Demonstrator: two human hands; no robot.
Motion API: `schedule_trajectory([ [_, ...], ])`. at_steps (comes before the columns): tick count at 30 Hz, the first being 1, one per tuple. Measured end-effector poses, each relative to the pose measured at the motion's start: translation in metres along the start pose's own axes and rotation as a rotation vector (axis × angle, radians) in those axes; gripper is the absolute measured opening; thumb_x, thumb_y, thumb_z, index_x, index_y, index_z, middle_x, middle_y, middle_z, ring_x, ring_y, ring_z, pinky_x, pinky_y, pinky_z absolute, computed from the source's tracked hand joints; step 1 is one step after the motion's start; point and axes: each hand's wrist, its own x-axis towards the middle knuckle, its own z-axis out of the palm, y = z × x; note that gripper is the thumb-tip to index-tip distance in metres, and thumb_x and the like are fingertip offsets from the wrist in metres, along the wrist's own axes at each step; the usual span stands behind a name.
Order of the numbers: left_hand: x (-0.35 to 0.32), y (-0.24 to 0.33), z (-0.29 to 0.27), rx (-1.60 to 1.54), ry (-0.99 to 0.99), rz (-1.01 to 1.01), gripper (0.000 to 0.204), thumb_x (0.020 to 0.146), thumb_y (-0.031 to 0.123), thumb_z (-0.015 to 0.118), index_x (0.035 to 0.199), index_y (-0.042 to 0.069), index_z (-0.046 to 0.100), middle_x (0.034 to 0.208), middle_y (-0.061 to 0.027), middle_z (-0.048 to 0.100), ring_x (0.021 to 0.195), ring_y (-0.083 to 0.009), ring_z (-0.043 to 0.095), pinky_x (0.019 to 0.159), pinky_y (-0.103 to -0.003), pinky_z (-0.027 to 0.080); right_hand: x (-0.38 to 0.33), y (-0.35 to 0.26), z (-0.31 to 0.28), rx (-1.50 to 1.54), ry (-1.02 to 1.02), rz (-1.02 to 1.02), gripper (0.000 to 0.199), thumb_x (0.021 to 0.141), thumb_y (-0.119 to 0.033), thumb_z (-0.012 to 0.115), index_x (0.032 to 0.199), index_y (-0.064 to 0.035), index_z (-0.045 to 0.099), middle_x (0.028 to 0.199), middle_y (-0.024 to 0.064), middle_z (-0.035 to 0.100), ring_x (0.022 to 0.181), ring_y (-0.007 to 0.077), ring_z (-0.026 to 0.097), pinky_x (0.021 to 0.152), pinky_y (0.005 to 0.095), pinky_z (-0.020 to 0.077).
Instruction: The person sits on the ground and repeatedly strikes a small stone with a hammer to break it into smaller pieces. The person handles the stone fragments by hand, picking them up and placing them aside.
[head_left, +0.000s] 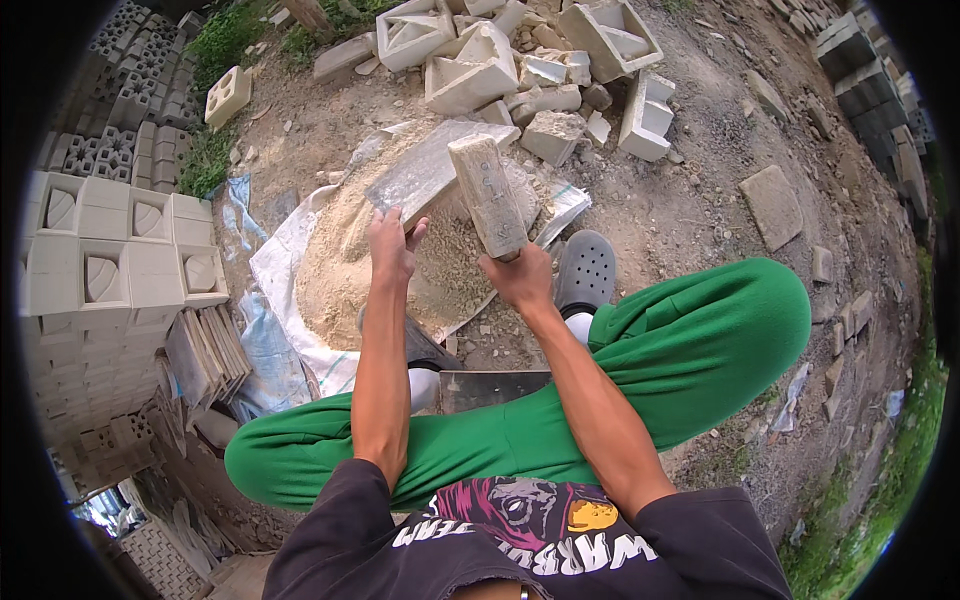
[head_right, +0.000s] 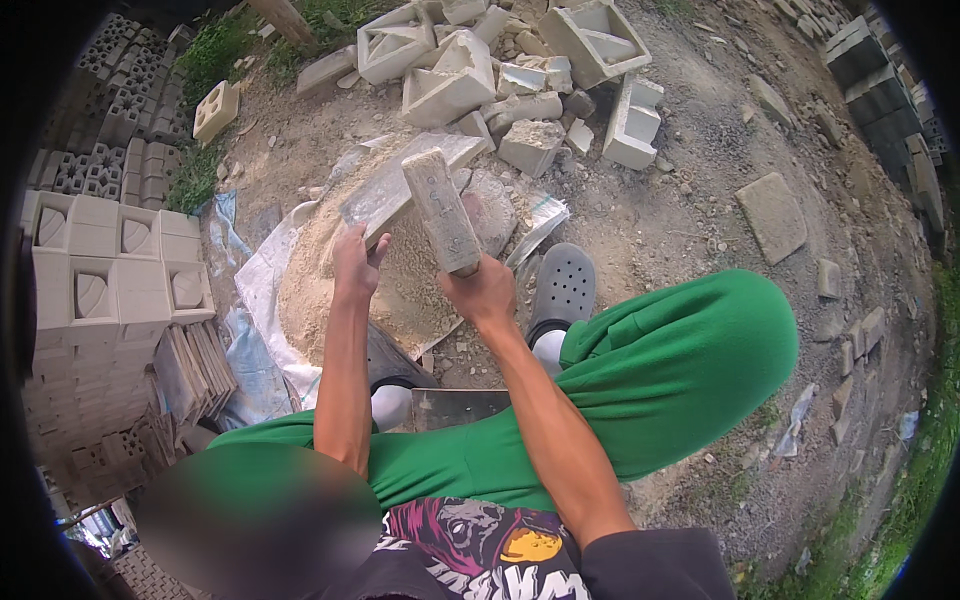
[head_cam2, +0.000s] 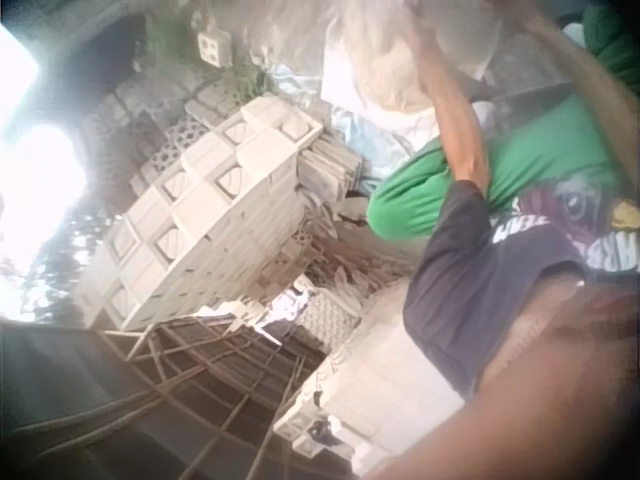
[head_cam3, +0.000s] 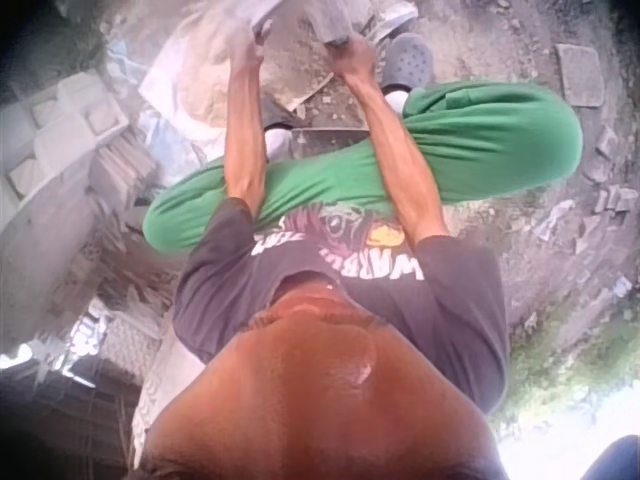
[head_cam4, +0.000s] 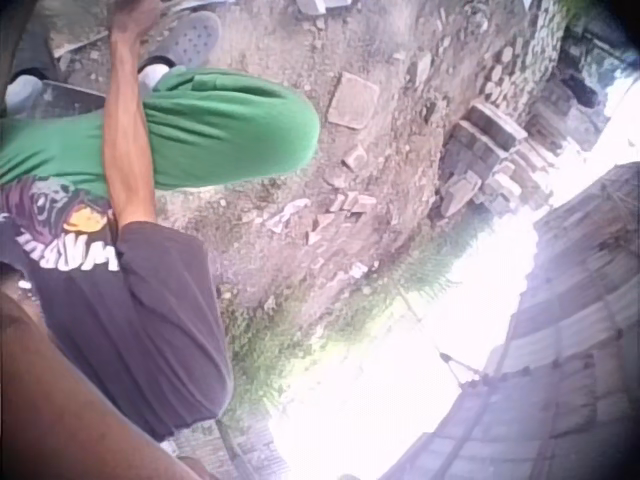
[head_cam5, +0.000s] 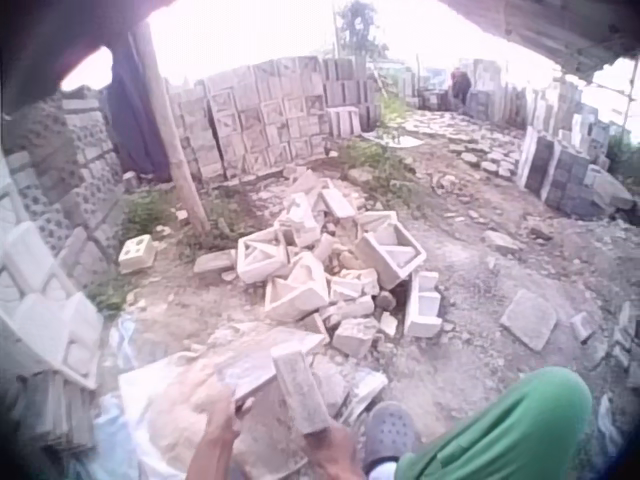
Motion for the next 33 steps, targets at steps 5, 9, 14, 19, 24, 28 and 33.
schedule_trajectory([
  [5, 0.004, -0.042, -0.008, 0.230, -0.105, 0.012, 0.053, 0.098, 0.016, 0.049, 0.146, 0.007, 0.029, 0.111, -0.0131, 0.058, 0.075, -0.0204, 0.066, 0.052, -0.028, 0.057, 0.001, 0.003, -0.007, 0.111, -0.006, 0.260, 0.042, 0.069, -0.040, 0.074, 0.091, -0.0041, 0.074, 0.085, 0.0211, 0.072, 0.086, 0.0391, 0.070, 0.077, 0.0450, 0.0542],
  [9, -0.017, -0.091, 0.002, 0.414, -0.039, 0.101, 0.067, 0.097, 0.020, 0.049, 0.154, 0.005, 0.018, 0.117, -0.0202, 0.057, 0.083, -0.0314, 0.066, 0.062, -0.036, 0.058, 0.007, 0.019, 0.000, 0.183, -0.021, 0.404, 0.044, 0.068, -0.041, 0.074, 0.094, -0.0043, 0.074, 0.089, 0.0218, 0.072, 0.091, 0.0371, 0.070, 0.082, 0.0428, 0.0535],
  [14, 0.009, -0.140, -0.031, 1.119, 0.207, 0.358, 0.059, 0.091, 0.026, 0.062, 0.140, -0.002, 0.045, 0.135, -0.0283, 0.042, 0.118, -0.0409, 0.049, 0.106, -0.046, 0.036, 0.013, 0.037, 0.015, 0.154, -0.008, 0.446, 0.040, 0.070, -0.035, 0.076, 0.090, 0.0006, 0.073, 0.074, 0.0115, 0.071, 0.058, 0.0199, 0.070, 0.057, 0.0349, 0.0555],
  [19, 0.044, -0.087, 0.029, 1.037, 0.133, 0.701, 0.041, 0.090, 0.024, 0.065, 0.122, 0.000, 0.059, 0.122, -0.0227, 0.053, 0.116, -0.0374, 0.051, 0.103, -0.043, 0.039, 0.019, 0.027, 0.006, 0.213, -0.152, 0.677, 0.047, 0.070, -0.035, 0.076, 0.090, 0.0072, 0.071, 0.073, 0.0160, 0.071, 0.059, 0.0229, 0.071, 0.062, 0.0361, 0.0558],
  [24, 0.105, -0.048, 0.144, 1.005, -0.261, 0.837, 0.033, 0.089, 0.024, 0.066, 0.111, 0.001, 0.067, 0.108, -0.0181, 0.066, 0.102, -0.0330, 0.062, 0.092, -0.041, 0.047, 0.024, 0.026, 0.009, 0.243, -0.165, 0.737, 0.049, 0.070, -0.033, 0.076, 0.084, 0.0135, 0.068, 0.075, 0.0198, 0.070, 0.059, 0.0231, 0.071, 0.059, 0.0353, 0.0558],
  [28, 0.154, -0.044, 0.247, 1.076, -0.452, 1.023, 0.034, 0.088, 0.025, 0.066, 0.113, 0.002, 0.067, 0.108, -0.0194, 0.066, 0.104, -0.0344, 0.063, 0.092, -0.041, 0.050, 0.018, 0.050, 0.044, 0.170, -0.107, 0.626, 0.045, 0.074, -0.032, 0.075, 0.093, 0.0073, 0.067, 0.072, 0.0164, 0.069, 0.057, 0.0246, 0.070, 0.058, 0.0370, 0.0550],
  [33, 0.209, -0.064, 0.349, 1.387, -0.460, 1.060, 0.053, 0.088, 0.035, 0.067, 0.128, 0.003, 0.056, 0.113, -0.0174, 0.066, 0.107, -0.0323, 0.064, 0.101, -0.047, 0.042, 0.000, 0.047, 0.068, 0.254, -0.126, 0.642, 0.041, 0.076, -0.031, 0.074, 0.095, 0.0047, 0.067, 0.075, 0.0158, 0.070, 0.059, 0.0242, 0.070, 0.059, 0.0366, 0.0548],
])
